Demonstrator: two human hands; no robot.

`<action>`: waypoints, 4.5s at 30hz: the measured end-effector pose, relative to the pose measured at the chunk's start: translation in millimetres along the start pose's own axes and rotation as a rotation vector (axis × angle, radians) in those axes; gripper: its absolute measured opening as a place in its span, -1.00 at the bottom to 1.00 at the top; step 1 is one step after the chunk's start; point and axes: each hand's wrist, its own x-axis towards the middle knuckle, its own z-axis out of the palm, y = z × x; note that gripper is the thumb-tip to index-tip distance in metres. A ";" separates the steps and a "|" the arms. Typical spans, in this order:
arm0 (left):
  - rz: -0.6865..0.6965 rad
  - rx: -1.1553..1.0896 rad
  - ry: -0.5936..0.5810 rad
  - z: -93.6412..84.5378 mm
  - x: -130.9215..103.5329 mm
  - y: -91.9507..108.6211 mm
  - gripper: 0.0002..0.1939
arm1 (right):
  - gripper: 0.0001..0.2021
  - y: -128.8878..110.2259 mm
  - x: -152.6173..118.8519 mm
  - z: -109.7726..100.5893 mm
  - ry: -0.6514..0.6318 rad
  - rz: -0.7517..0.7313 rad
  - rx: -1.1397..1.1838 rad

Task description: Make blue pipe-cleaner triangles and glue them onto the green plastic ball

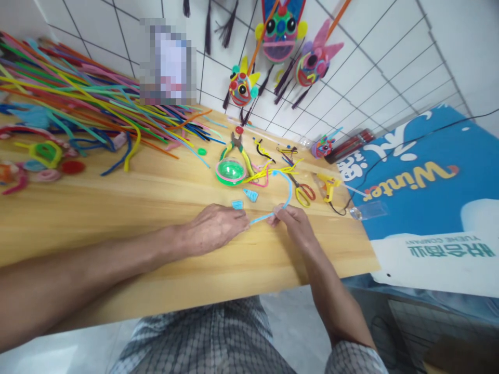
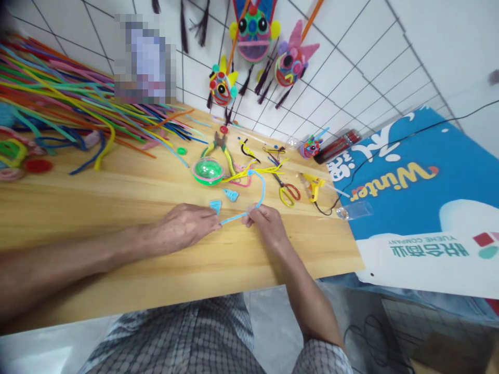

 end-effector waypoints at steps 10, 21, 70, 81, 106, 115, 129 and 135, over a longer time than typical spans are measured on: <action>-0.118 -0.146 0.029 -3.7 -2.3 18.3 -0.76 | -0.63 -1.2 -5.2 11.9 0.084 -0.020 0.048; -0.150 -0.283 0.018 -0.7 1.6 10.3 -0.69 | -0.64 -6.9 4.7 27.9 0.026 -0.022 0.043; -0.401 -0.822 -0.095 14.0 -10.6 33.2 -0.65 | -0.47 -2.9 57.4 26.1 0.341 -0.082 0.522; -0.557 -1.195 0.099 2.2 9.1 32.6 -0.63 | -0.51 3.6 39.8 50.9 -0.101 0.030 0.681; -0.751 -1.243 0.033 9.4 1.5 35.1 -0.63 | -0.53 11.8 43.9 37.6 0.051 -0.145 0.386; -0.728 -1.204 0.090 12.1 2.1 27.7 -0.80 | -0.55 9.0 40.4 35.4 -0.043 -0.170 0.396; -0.791 -1.283 0.093 9.5 5.9 31.1 -0.80 | -0.54 14.0 42.1 36.2 -0.008 -0.160 0.449; -0.770 -1.254 0.118 12.8 6.0 28.0 -0.78 | -0.51 15.6 36.3 41.8 -0.121 -0.101 0.378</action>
